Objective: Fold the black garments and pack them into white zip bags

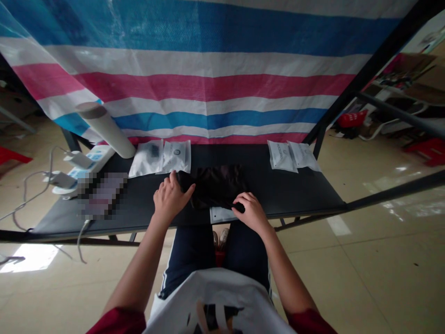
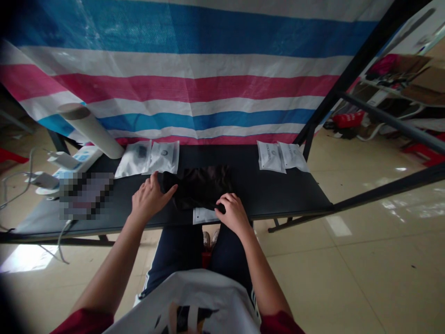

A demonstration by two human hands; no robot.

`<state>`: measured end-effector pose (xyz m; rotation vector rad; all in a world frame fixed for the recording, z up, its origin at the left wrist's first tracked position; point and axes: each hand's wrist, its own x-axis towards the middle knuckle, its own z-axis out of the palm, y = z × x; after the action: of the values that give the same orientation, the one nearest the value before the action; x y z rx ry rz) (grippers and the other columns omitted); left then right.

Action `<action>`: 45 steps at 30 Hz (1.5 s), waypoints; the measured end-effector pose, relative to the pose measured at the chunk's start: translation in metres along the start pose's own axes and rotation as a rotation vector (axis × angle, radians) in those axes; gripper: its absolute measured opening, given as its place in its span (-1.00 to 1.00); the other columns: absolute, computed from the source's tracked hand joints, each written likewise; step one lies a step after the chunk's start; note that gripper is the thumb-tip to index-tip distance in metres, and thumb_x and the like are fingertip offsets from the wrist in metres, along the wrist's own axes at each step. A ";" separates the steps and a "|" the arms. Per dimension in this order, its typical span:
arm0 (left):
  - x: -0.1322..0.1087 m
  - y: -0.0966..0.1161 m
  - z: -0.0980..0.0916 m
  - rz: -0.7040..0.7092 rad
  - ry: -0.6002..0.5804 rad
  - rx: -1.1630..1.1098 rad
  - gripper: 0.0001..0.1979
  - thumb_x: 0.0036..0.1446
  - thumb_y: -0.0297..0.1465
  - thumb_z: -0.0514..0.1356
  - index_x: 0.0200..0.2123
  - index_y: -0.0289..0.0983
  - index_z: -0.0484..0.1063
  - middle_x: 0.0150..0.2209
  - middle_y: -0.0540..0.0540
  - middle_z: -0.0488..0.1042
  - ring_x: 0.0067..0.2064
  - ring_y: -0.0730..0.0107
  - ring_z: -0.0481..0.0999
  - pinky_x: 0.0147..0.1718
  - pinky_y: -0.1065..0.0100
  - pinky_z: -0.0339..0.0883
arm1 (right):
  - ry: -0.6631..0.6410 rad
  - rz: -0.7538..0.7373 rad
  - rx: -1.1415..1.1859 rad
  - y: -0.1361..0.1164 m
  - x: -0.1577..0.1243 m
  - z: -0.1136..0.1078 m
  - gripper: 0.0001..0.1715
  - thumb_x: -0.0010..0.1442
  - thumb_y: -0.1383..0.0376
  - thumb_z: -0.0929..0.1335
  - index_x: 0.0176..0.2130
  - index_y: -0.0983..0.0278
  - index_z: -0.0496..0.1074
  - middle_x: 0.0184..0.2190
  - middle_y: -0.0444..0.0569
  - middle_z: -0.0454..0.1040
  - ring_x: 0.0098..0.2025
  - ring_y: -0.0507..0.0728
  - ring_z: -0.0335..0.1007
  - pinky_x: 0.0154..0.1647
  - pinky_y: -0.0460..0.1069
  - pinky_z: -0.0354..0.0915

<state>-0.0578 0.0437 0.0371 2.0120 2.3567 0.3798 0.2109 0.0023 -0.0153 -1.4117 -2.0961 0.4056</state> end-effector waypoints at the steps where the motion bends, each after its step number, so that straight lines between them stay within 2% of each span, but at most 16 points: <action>1: 0.000 -0.005 0.001 0.001 -0.045 -0.013 -0.16 0.12 0.07 0.08 0.29 -0.37 0.04 -0.02 -0.40 0.49 0.00 -0.18 0.50 -0.14 0.07 0.36 | 0.006 0.002 0.005 0.001 -0.001 0.001 -0.91 0.15 0.34 0.38 -0.28 0.17 0.49 -0.21 0.00 0.48 -0.09 0.23 0.36 0.00 0.15 0.31; 4: 0.006 -0.022 0.005 0.069 -0.197 -0.146 -0.25 0.13 -0.08 0.11 0.30 -0.27 0.00 -0.21 -0.20 0.57 -0.16 -0.01 0.58 -0.23 0.17 0.37 | 0.021 -0.003 0.034 0.004 -0.005 -0.001 -0.89 0.15 0.37 0.37 -0.30 0.17 0.50 -0.20 -0.01 0.49 -0.10 0.22 0.37 -0.01 0.15 0.31; 5: 0.009 -0.029 0.005 0.081 -0.211 -0.194 -0.29 0.14 -0.14 0.11 0.29 -0.24 0.01 -0.25 -0.15 0.58 -0.20 0.03 0.59 -0.25 0.20 0.37 | 0.019 -0.006 0.042 0.005 -0.007 -0.003 -0.88 0.14 0.38 0.37 -0.31 0.17 0.50 -0.19 -0.01 0.49 -0.09 0.22 0.37 0.00 0.15 0.31; 8: 0.016 -0.054 0.006 -0.015 -0.104 -0.193 -0.37 0.14 -0.22 0.10 0.26 -0.24 0.07 -0.23 -0.16 0.57 -0.20 0.02 0.58 -0.25 0.17 0.37 | -0.005 -0.020 0.068 0.007 -0.013 -0.009 -0.91 0.07 0.39 0.40 -0.42 0.18 0.49 -0.13 0.00 0.50 -0.02 0.23 0.37 0.02 0.17 0.30; 10: 0.018 -0.068 0.004 -0.098 0.007 -0.074 -0.42 0.13 -0.26 0.10 0.22 -0.29 0.16 -0.18 -0.27 0.55 -0.14 -0.09 0.54 -0.20 0.07 0.36 | -0.017 -0.030 0.099 0.009 -0.018 -0.014 -0.87 0.04 0.34 0.44 -0.51 0.19 0.46 -0.11 -0.01 0.51 0.01 0.25 0.37 0.05 0.18 0.29; 12: 0.014 -0.072 0.001 -0.109 0.122 0.035 -0.48 0.13 -0.28 0.11 0.15 -0.33 0.26 -0.11 -0.36 0.51 -0.05 -0.18 0.48 -0.15 -0.01 0.34 | 0.001 -0.023 0.147 0.010 -0.020 -0.016 -0.85 0.06 0.27 0.46 -0.51 0.19 0.47 -0.13 -0.01 0.53 0.00 0.25 0.40 0.05 0.18 0.29; 15: 0.001 -0.055 -0.004 0.011 0.202 0.045 -0.56 0.17 -0.23 0.10 0.08 -0.28 0.34 -0.06 -0.32 0.48 0.00 -0.14 0.44 -0.11 0.02 0.33 | 0.072 0.023 0.210 0.009 -0.016 -0.012 -0.89 0.18 0.20 0.40 -0.32 0.18 0.52 -0.17 0.00 0.55 -0.06 0.21 0.45 0.02 0.14 0.33; 18: -0.017 -0.029 -0.001 0.220 0.057 -0.055 -0.63 0.22 -0.20 0.06 0.04 -0.19 0.37 -0.11 -0.18 0.52 -0.07 0.04 0.49 -0.13 0.15 0.35 | 0.077 0.046 0.209 0.003 -0.008 0.001 -0.78 0.25 0.21 0.33 -0.11 0.17 0.50 -0.12 0.01 0.55 -0.04 0.20 0.47 0.03 0.12 0.35; 20: -0.028 -0.017 0.007 0.318 -0.056 -0.071 -0.65 0.22 -0.18 0.08 0.01 -0.16 0.41 -0.10 -0.16 0.52 -0.06 0.07 0.49 -0.11 0.17 0.36 | 0.049 0.054 0.146 0.001 -0.004 0.012 -0.67 0.24 0.19 0.33 -0.01 0.18 0.46 -0.05 0.05 0.53 0.01 0.23 0.46 0.07 0.15 0.35; 23: -0.040 -0.016 0.028 0.360 -0.119 -0.037 -0.53 0.15 -0.09 0.16 0.07 -0.16 0.41 0.08 -0.22 0.44 0.11 -0.07 0.39 0.00 0.05 0.33 | 0.042 0.091 0.004 0.005 -0.005 0.025 -0.45 0.19 0.10 0.37 0.12 0.25 0.38 0.10 0.16 0.45 0.16 0.30 0.35 0.20 0.24 0.23; 26: -0.043 -0.024 0.048 0.348 -0.120 -0.037 -0.24 0.03 0.08 0.20 0.23 -0.16 0.28 0.28 -0.27 0.21 0.30 -0.29 0.12 0.15 -0.20 0.14 | 0.029 0.108 -0.097 0.017 -0.009 0.029 -0.19 0.13 -0.02 0.40 0.24 0.27 0.25 0.25 0.22 0.28 0.30 0.35 0.15 0.30 0.34 0.03; 29: -0.038 -0.028 0.062 0.336 -0.127 -0.044 -0.07 -0.05 0.19 0.19 0.32 -0.10 0.14 0.37 -0.25 0.06 0.35 -0.47 -0.07 0.16 -0.40 -0.06 | -0.015 0.100 -0.163 0.029 -0.009 0.026 0.00 0.06 -0.14 0.40 0.31 0.25 0.14 0.33 0.22 0.12 0.37 0.38 0.00 0.33 0.41 -0.12; 32: -0.029 -0.025 0.067 0.346 -0.121 -0.036 -0.01 -0.08 0.23 0.18 0.35 -0.08 0.07 0.39 -0.24 0.00 0.36 -0.50 -0.13 0.17 -0.42 -0.12 | -0.028 0.118 -0.203 0.037 -0.004 0.025 0.14 -0.01 -0.22 0.40 0.34 0.25 0.08 0.37 0.23 0.03 0.39 0.42 -0.10 0.32 0.44 -0.19; 40: -0.014 -0.020 0.070 0.355 -0.096 -0.032 -0.04 -0.04 0.25 0.12 0.36 -0.05 0.06 0.40 -0.19 0.00 0.36 -0.44 -0.11 0.20 -0.37 -0.13 | 0.027 0.159 -0.201 0.044 0.009 0.030 0.08 0.05 -0.26 0.35 0.33 0.25 0.11 0.37 0.21 0.03 0.40 0.43 -0.12 0.33 0.45 -0.23; 43: -0.015 -0.021 0.070 0.352 -0.082 -0.035 -0.07 -0.02 0.22 0.14 0.35 -0.05 0.08 0.39 -0.18 0.02 0.36 -0.41 -0.08 0.21 -0.33 -0.12 | 0.054 0.178 -0.144 0.051 0.008 0.030 -0.07 0.16 -0.20 0.30 0.31 0.25 0.16 0.35 0.19 0.10 0.39 0.39 -0.07 0.34 0.42 -0.20; 45: -0.016 -0.021 0.071 0.348 -0.072 -0.044 -0.10 0.00 0.20 0.14 0.34 -0.06 0.10 0.38 -0.18 0.05 0.36 -0.37 -0.06 0.22 -0.30 -0.11 | 0.130 0.198 -0.058 0.059 0.006 0.029 -0.21 0.24 -0.13 0.25 0.28 0.25 0.21 0.31 0.17 0.19 0.37 0.34 0.01 0.33 0.38 -0.11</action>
<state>-0.0638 0.0375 -0.0379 2.3705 1.9376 0.3549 0.2352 0.0329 -0.0684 -1.6408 -1.8859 0.3232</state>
